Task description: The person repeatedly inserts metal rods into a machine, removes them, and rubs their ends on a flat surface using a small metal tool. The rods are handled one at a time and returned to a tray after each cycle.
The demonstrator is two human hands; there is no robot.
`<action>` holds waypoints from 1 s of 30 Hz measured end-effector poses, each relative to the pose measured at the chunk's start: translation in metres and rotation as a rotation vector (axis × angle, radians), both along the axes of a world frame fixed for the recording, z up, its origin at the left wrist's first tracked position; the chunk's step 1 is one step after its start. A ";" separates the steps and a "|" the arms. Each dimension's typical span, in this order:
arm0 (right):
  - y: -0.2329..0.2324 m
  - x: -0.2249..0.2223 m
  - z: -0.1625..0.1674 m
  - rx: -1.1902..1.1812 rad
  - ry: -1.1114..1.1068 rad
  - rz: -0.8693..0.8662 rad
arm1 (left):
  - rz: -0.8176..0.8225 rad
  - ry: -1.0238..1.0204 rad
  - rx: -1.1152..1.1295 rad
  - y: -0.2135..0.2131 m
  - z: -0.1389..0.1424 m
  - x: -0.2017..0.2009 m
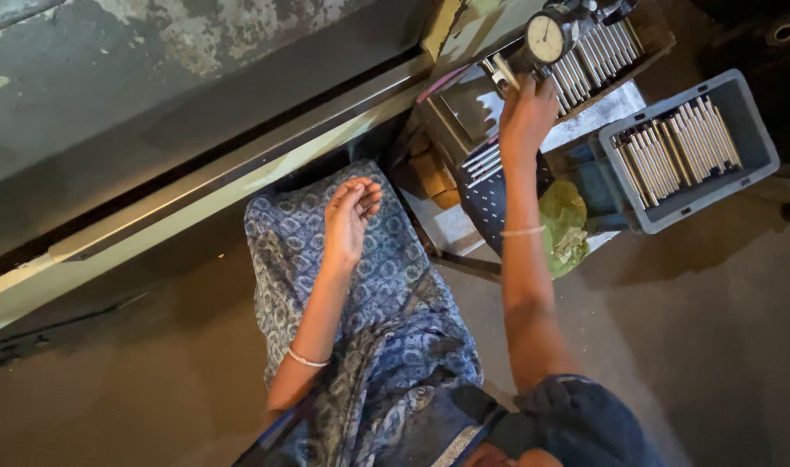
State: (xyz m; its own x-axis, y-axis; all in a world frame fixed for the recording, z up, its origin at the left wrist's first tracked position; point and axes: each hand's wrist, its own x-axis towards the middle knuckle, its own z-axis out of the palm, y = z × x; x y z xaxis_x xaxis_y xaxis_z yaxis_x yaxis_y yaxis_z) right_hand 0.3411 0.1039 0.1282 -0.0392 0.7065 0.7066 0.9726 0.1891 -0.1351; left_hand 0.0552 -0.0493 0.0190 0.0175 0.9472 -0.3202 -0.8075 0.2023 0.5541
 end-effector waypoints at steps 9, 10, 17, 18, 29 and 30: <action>-0.040 -0.030 -0.009 -0.337 0.848 0.409 | -0.036 0.009 0.022 -0.005 0.011 0.005; -0.036 -0.033 -0.017 -0.322 0.898 0.419 | -0.045 0.004 0.019 -0.007 0.010 0.003; -0.017 -0.034 -0.057 -0.246 0.883 0.426 | -0.007 0.019 -0.017 -0.013 0.005 -0.015; -0.018 -0.034 -0.059 -0.291 0.878 0.376 | -0.005 0.020 -0.021 -0.013 0.004 -0.016; -0.034 -0.046 -0.066 -0.330 1.000 0.396 | -0.035 0.013 -0.003 -0.010 -0.001 -0.013; -0.031 -0.045 -0.066 -0.325 1.035 0.402 | -0.034 0.014 -0.012 -0.010 0.000 -0.012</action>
State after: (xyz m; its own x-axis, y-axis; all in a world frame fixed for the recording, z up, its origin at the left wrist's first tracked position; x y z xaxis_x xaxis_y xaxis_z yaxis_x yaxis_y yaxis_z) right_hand 0.2959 0.0724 0.0620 0.1891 0.9288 0.3186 0.2454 0.2695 -0.9312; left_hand 0.0431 -0.0594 0.0191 0.0456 0.9423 -0.3316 -0.7924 0.2363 0.5624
